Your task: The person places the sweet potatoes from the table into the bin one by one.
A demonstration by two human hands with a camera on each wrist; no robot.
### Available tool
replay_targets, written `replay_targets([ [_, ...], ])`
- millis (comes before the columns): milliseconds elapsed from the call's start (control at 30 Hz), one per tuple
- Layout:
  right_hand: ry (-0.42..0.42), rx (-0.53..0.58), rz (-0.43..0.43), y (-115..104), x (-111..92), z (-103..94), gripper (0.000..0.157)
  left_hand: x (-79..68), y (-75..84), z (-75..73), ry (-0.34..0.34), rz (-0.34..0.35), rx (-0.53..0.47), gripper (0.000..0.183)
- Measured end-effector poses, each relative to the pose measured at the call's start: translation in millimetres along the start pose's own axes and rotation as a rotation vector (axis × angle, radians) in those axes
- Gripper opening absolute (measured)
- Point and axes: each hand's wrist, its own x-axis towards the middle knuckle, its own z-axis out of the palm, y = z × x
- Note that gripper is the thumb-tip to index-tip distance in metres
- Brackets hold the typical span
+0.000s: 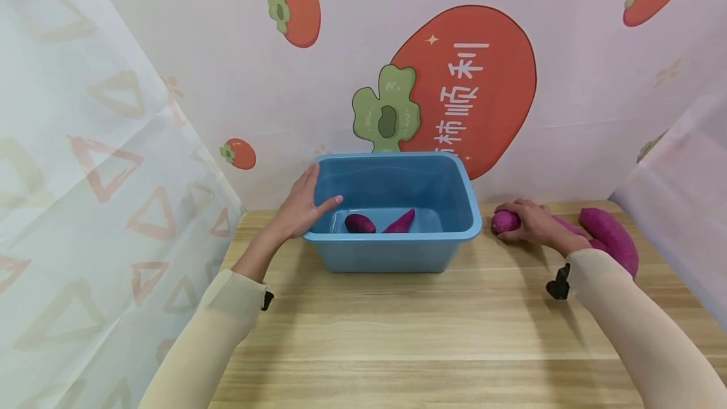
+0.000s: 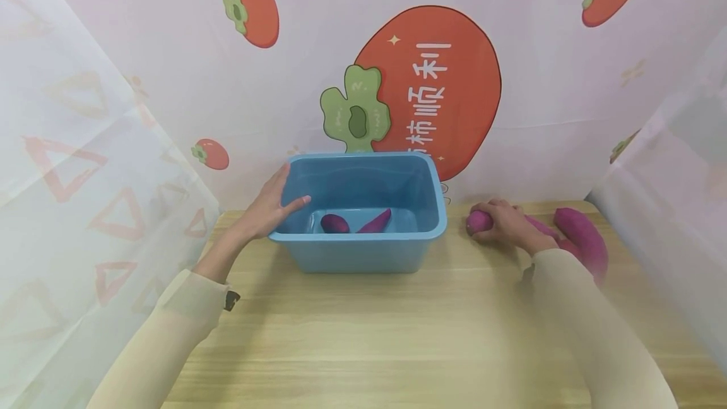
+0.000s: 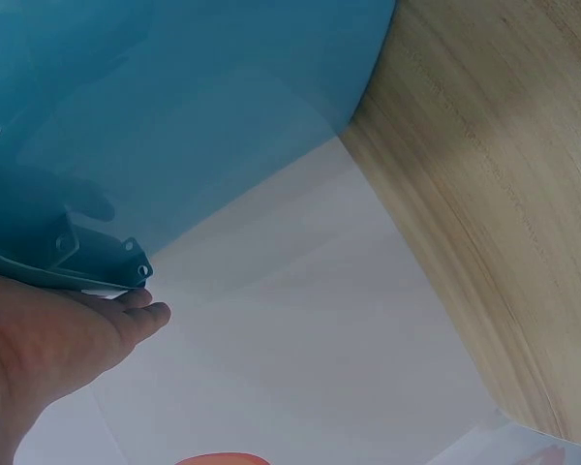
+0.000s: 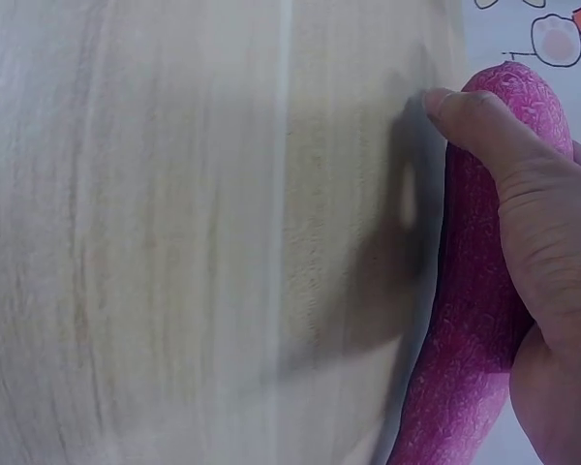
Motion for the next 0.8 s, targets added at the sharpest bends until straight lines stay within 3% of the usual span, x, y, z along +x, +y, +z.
replay_targets([
  [800,0.05,-0.047,-0.052,-17.9,2.5,-25.1,0.061,-0.8,0.0,-0.2,-0.002,-0.003,0.01,0.103],
])
